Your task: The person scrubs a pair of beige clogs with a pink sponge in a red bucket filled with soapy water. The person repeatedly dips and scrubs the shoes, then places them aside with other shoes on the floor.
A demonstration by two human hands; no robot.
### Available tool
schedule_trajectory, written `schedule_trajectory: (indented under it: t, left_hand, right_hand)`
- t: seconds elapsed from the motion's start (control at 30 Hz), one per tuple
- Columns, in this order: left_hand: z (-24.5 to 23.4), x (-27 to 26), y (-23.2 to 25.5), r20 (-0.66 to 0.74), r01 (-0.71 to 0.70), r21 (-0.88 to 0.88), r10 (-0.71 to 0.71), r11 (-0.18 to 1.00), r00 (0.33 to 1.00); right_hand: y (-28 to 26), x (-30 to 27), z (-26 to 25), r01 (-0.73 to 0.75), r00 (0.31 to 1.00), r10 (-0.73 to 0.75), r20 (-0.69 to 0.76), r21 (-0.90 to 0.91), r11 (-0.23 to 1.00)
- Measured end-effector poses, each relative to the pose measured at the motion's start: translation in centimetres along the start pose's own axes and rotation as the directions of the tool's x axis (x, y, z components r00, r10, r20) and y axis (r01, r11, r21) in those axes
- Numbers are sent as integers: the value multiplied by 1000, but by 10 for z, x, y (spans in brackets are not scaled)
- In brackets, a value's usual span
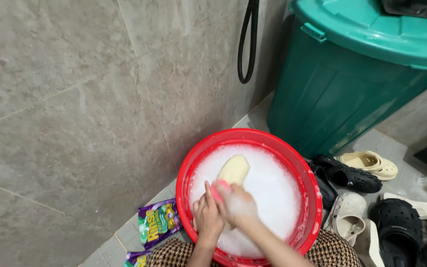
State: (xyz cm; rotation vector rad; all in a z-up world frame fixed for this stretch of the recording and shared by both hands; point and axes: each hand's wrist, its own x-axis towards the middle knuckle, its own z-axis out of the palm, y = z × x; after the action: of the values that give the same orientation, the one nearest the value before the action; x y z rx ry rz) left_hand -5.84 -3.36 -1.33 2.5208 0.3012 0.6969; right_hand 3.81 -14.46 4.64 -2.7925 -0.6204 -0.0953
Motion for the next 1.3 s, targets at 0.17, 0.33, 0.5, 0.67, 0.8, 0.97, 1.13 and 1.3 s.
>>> schedule_trajectory:
  t: [0.17,0.33,0.5,0.67,0.8,0.97,1.13,1.3]
  left_hand:
    - [0,-6,4,-121,-190,-117,176,975,977]
    - [5,3,-3,-151,-187,-47,178,981,972]
    - [12,-14,-5,-65,-133,-222,121,966,991]
    - [17,7,0,75,-15,-621,79,783,994]
    - [20,9,-8,253,-124,-550,306,826,918]
    - [11,4,-31,485,277,-848,449,453,751]
    - [20,10,-33,467,427,-882,250,199,848]
    - [11,35,-14,407,403,-768,-106,499,907]
  right_hand:
    - [32,46,-28,-207,976,211,55,-70,976]
    - [-4,-9,2,21,997,-23,69,28,999]
    - [46,62,-57,-283,959,278,52,157,946]
    - [53,45,-59,-196,977,119,179,970,146]
    - [78,34,-10,121,970,190,-153,978,167]
    - [102,25,30,117,957,237,-166,971,210]
    - [108,2,52,-102,984,165,72,978,179]
    - [104,4,75,-174,984,0,179,953,250]
